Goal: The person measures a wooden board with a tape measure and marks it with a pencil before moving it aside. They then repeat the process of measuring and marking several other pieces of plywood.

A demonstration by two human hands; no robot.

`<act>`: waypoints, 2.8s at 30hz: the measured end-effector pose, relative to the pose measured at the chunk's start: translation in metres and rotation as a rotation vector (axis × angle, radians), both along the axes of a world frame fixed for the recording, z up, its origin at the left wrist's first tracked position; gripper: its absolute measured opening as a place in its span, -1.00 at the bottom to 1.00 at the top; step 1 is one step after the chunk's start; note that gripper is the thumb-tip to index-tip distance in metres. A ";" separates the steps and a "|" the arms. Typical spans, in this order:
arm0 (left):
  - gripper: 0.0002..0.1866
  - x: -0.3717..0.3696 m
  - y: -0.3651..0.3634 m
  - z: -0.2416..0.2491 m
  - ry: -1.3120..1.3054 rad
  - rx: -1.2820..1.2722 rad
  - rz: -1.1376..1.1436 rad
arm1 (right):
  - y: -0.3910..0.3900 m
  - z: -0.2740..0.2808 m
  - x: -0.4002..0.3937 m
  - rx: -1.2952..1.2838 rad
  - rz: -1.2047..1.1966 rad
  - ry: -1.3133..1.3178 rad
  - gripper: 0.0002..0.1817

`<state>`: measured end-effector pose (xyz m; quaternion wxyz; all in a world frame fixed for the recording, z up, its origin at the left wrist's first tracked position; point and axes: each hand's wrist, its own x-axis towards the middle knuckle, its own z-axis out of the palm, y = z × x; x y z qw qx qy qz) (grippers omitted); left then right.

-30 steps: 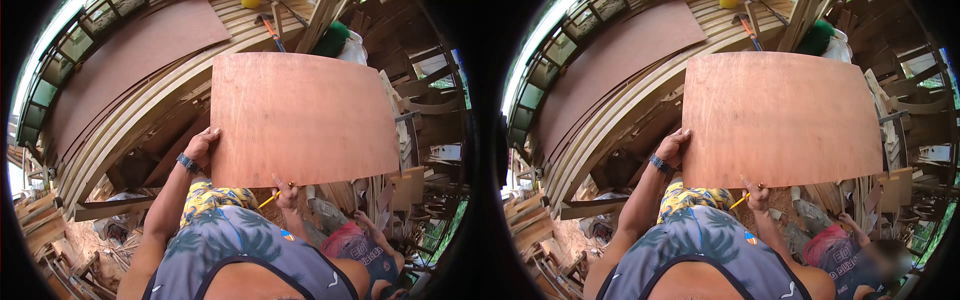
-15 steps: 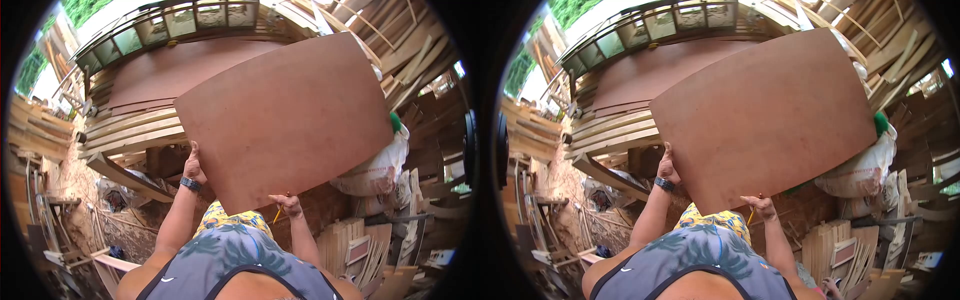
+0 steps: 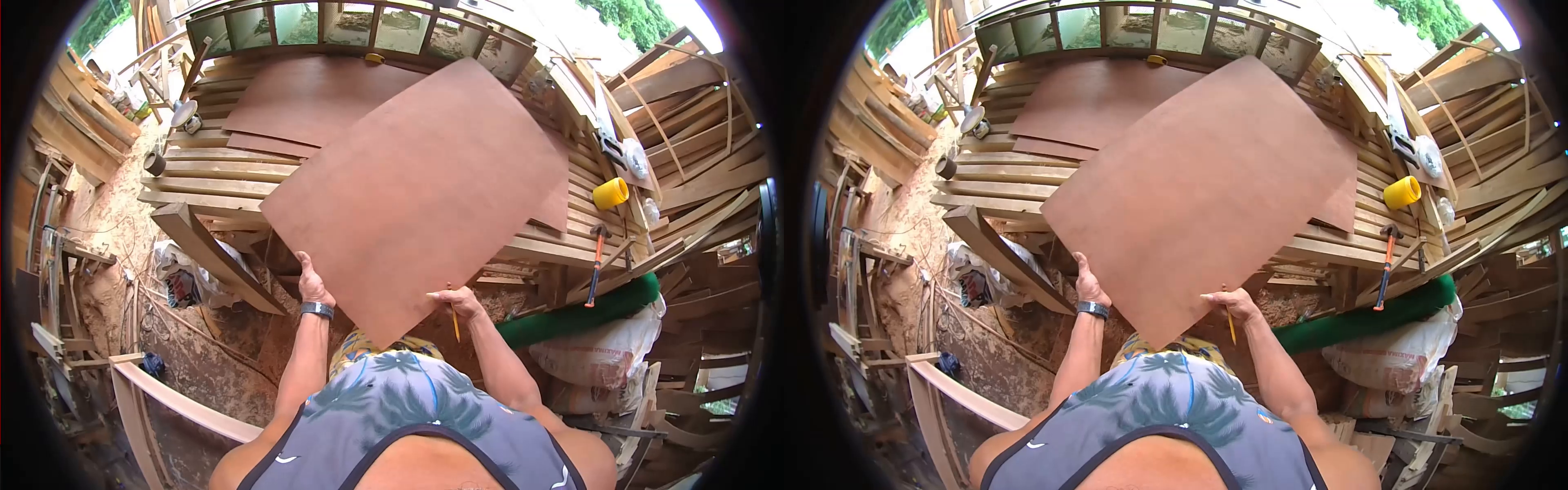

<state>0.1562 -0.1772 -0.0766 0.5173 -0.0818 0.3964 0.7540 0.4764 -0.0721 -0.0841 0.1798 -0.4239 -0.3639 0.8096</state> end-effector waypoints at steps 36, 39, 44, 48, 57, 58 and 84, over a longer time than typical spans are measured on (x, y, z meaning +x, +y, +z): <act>-0.31 0.018 -0.026 -0.038 0.378 -0.531 0.407 | 0.170 0.054 0.113 0.339 0.728 -0.429 -0.58; -0.35 0.022 -0.032 -0.039 0.685 -0.814 0.464 | 0.196 0.064 0.120 0.585 0.634 -0.511 -0.62; -0.35 0.044 -0.026 -0.029 1.146 -1.159 0.379 | 0.261 0.096 0.100 0.836 0.445 -0.601 -0.63; -0.38 0.049 -0.002 -0.020 1.133 -1.054 0.388 | 0.324 0.071 0.066 1.184 0.261 -0.765 -0.69; -0.45 0.011 0.158 0.029 1.562 -0.862 0.229 | 0.378 0.044 -0.024 1.697 0.089 -1.014 -0.31; -0.46 0.005 0.181 0.040 1.621 -0.803 0.203 | 0.376 0.044 -0.029 1.710 0.083 -1.047 -0.28; -0.30 -0.157 0.599 0.080 2.052 -0.993 -0.265 | 0.385 0.046 -0.043 1.613 0.089 -1.103 -0.35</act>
